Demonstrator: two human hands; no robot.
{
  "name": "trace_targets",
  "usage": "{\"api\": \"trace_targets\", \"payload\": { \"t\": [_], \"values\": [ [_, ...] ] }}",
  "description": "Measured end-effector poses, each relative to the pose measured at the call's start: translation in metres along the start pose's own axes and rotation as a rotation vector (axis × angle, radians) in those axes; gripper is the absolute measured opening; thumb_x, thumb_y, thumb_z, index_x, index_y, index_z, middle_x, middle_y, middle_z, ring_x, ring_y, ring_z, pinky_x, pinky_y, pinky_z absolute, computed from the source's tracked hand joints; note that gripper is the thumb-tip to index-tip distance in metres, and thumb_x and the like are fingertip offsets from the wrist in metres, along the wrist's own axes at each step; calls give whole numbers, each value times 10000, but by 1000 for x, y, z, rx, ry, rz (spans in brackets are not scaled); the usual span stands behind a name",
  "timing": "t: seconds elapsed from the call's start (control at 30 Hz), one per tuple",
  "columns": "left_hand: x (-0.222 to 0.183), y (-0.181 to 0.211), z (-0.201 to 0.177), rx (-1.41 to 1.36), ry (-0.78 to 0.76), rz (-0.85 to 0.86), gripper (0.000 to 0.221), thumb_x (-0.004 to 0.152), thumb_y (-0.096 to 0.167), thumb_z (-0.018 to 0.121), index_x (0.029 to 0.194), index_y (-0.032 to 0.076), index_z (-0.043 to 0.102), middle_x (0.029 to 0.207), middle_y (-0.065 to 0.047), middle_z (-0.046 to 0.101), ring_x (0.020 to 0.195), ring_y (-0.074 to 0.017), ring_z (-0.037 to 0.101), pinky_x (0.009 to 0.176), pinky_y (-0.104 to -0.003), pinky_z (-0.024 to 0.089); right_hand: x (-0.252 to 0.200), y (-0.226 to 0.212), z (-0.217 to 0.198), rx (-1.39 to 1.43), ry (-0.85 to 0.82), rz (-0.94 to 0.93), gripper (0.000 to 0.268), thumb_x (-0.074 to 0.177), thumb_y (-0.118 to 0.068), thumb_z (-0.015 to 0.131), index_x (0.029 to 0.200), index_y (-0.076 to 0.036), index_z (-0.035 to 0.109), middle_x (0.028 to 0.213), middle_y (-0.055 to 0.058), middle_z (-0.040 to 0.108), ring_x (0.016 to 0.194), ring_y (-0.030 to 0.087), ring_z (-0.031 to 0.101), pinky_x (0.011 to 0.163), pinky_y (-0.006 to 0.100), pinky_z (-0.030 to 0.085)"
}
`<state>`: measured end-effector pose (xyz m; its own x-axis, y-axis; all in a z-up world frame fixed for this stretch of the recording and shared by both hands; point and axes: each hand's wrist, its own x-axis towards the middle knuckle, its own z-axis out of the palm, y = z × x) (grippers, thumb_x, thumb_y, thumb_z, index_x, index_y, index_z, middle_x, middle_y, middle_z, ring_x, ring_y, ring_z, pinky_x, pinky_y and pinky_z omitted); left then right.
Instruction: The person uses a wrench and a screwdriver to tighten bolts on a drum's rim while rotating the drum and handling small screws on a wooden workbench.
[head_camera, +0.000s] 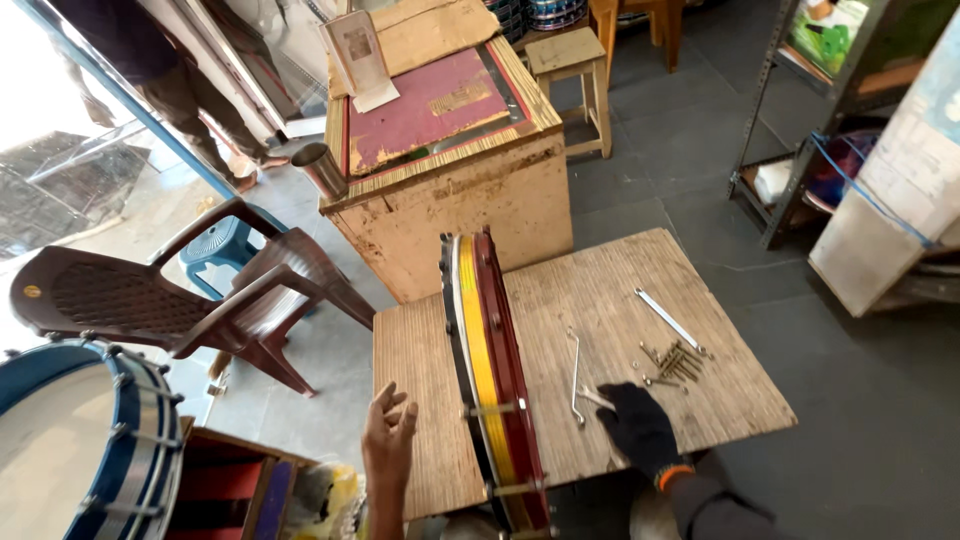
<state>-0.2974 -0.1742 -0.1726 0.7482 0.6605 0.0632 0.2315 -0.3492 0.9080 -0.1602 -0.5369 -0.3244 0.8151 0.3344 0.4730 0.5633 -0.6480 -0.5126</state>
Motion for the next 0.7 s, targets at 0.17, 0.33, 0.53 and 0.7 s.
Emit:
{"api": "trace_targets", "payload": {
  "t": [0.17,0.33,0.53,0.7],
  "values": [
    [-87,65,-11,-74,40,322,551,966,292,629,1450,41,550,1293,-143,679,1132,-245,671,872,-368,575,14,-2,-10,91,-49,63,398,757,-230,763,1145,-154,718,1094,128,701,1049,334,647,919,459,507],
    [-123,126,4,-59,-9,528,738,933,364,671,1539,17,432,1404,-178,587,1276,-294,582,984,-405,528,45,-49,-64,224,32,-35,233,869,-189,721,1084,-101,736,1019,125,731,983,311,687,846,423,539],
    [-135,161,39,7,67,590,1025,761,269,866,1563,-16,294,1453,-226,446,1344,-356,473,1041,-448,479,84,-138,-171,590,-93,36,159,937,-150,700,1048,-58,767,919,75,787,766,133,729,673,290,568],
    [-139,163,56,22,161,641,1010,734,171,892,1535,-33,311,1401,-237,467,1295,-391,473,1096,-488,406,98,-184,-221,579,-225,27,195,912,-173,698,1052,-57,767,873,39,768,625,82,665,583,262,545]
  ]
}}
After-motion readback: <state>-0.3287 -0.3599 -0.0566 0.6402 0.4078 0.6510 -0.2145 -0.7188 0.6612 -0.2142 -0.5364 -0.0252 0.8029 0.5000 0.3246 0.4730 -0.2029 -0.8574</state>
